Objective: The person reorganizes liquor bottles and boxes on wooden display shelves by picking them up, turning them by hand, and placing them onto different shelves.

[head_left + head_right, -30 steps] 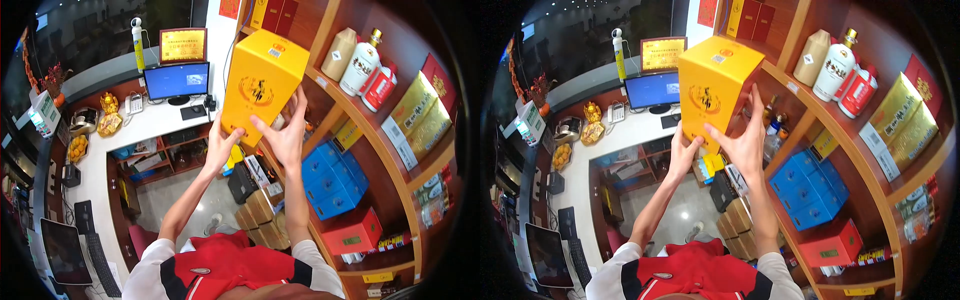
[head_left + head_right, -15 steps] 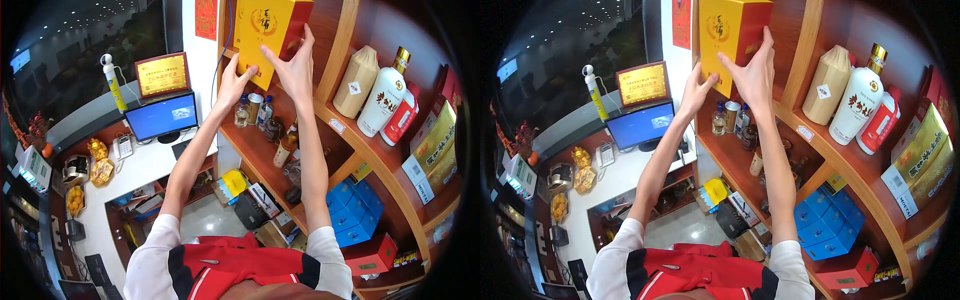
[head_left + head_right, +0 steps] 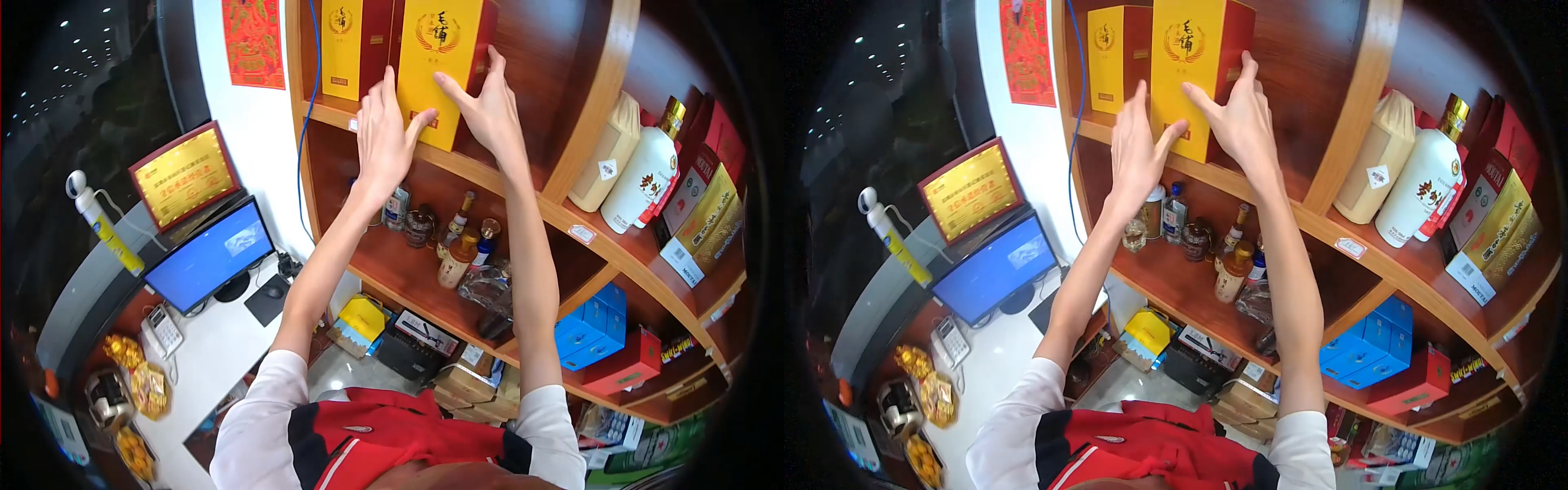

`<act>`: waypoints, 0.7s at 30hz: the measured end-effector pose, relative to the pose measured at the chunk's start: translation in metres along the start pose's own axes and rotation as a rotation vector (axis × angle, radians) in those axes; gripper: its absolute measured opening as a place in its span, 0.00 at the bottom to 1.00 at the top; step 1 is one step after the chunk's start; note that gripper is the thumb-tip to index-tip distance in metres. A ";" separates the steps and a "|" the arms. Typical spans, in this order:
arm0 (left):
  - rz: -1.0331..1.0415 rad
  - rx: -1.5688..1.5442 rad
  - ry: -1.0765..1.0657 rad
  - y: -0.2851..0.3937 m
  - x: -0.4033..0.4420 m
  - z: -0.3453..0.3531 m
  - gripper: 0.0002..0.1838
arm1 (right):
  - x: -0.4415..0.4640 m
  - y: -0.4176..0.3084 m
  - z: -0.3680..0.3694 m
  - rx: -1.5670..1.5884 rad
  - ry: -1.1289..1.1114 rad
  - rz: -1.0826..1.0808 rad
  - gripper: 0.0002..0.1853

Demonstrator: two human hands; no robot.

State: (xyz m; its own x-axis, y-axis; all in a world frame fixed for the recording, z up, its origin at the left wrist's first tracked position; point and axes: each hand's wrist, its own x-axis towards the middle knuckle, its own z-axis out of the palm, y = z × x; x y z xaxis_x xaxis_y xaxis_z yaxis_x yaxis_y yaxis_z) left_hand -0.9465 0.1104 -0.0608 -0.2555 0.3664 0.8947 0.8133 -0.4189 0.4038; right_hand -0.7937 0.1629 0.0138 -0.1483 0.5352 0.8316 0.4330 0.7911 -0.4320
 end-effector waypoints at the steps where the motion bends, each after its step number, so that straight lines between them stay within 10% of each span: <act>1: 0.068 0.047 0.085 0.005 0.003 -0.004 0.37 | -0.002 -0.009 -0.002 -0.178 -0.049 0.012 0.59; 16: 0.420 0.137 -0.113 -0.071 0.055 0.018 0.21 | 0.074 0.046 0.065 -0.262 -0.257 0.120 0.63; 21: 0.227 0.181 -0.566 -0.095 0.103 0.033 0.20 | 0.107 0.064 0.107 -0.330 -0.287 0.252 0.66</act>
State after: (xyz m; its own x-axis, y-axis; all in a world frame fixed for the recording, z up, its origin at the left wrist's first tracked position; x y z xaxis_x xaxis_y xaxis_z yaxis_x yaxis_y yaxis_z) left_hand -1.0323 0.2153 -0.0136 0.2091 0.6885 0.6945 0.9030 -0.4085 0.1331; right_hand -0.8765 0.3026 0.0377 -0.2214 0.7942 0.5659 0.7377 0.5159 -0.4354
